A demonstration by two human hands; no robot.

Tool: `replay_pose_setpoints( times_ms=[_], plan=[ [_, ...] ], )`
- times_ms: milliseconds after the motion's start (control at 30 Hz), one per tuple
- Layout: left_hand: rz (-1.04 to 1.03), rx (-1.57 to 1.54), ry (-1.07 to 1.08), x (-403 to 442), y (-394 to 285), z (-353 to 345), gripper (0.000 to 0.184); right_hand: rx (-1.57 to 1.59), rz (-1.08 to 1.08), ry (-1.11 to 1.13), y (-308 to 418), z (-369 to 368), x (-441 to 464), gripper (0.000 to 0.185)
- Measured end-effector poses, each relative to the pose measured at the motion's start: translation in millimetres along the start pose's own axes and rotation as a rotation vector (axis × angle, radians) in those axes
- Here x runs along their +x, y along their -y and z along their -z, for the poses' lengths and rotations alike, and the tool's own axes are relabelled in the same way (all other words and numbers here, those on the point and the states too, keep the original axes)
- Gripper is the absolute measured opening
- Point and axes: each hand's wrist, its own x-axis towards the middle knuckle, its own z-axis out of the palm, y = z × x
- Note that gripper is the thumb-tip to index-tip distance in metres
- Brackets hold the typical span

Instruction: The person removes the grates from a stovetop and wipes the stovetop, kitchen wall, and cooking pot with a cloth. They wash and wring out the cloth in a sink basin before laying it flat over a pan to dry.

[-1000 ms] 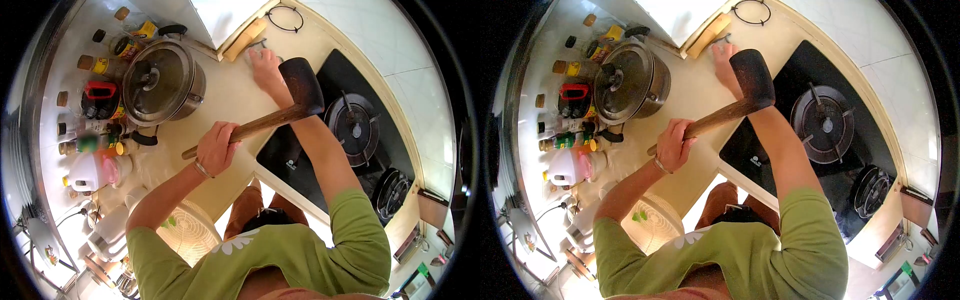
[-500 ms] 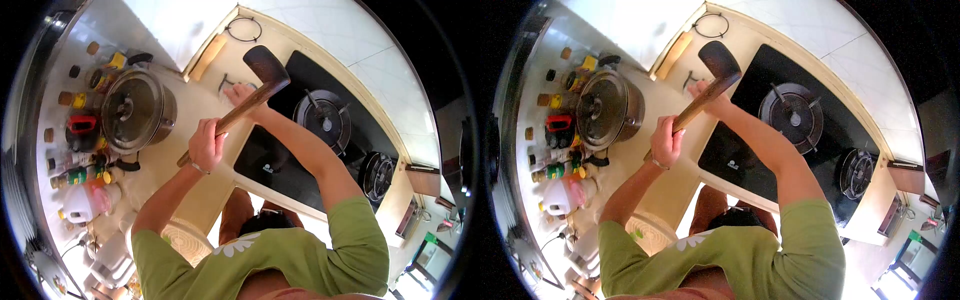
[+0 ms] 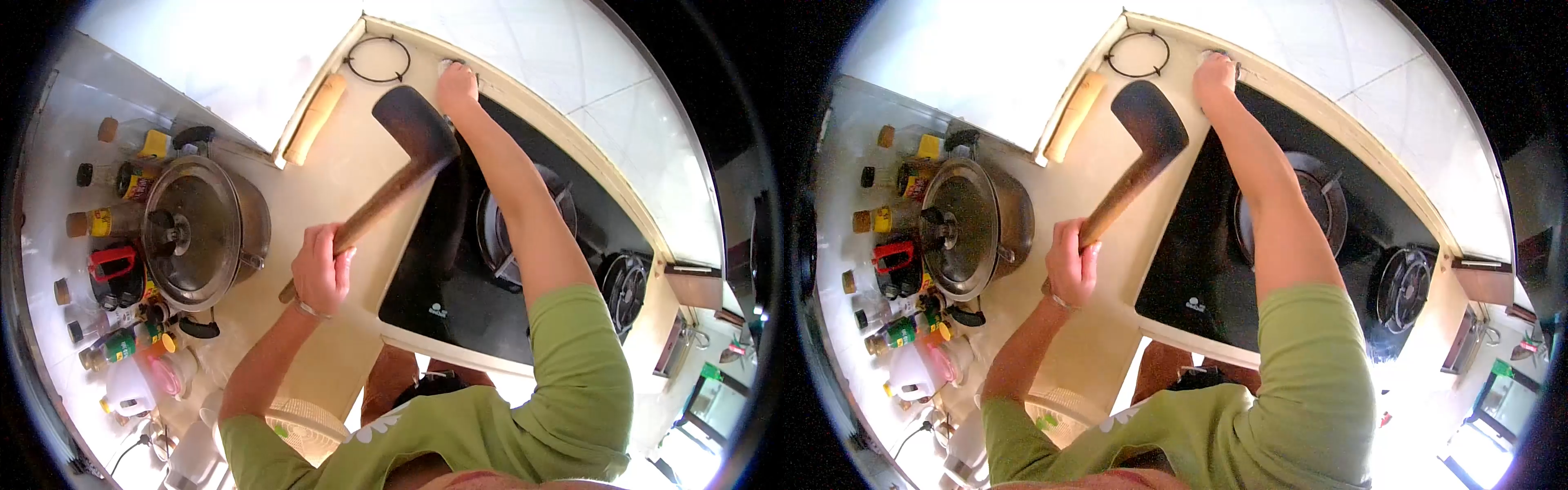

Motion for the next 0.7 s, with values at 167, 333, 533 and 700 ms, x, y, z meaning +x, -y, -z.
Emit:
replay_pose_setpoints(
  times_ms=[167, 333, 533, 700],
  plan=[
    [-0.064, 0.078, -0.059, 8, 5, -3, 0.029, 0.030, 0.044, 0.068, 21, 9, -43, 0.031],
    [-0.023, 0.110, -0.070, 19, 3, -9, 0.028, -0.061, 0.247, 0.054, 62, 4, -117, 0.034],
    [-0.029, 0.222, -0.055, 35, 6, -29, 0.029, 0.138, 0.188, -0.197, 109, 27, -227, 0.024],
    [-0.036, 0.332, -0.045, 48, 9, -44, 0.029, 0.397, 0.427, -0.169, 140, 31, -308, 0.018]
  ],
)
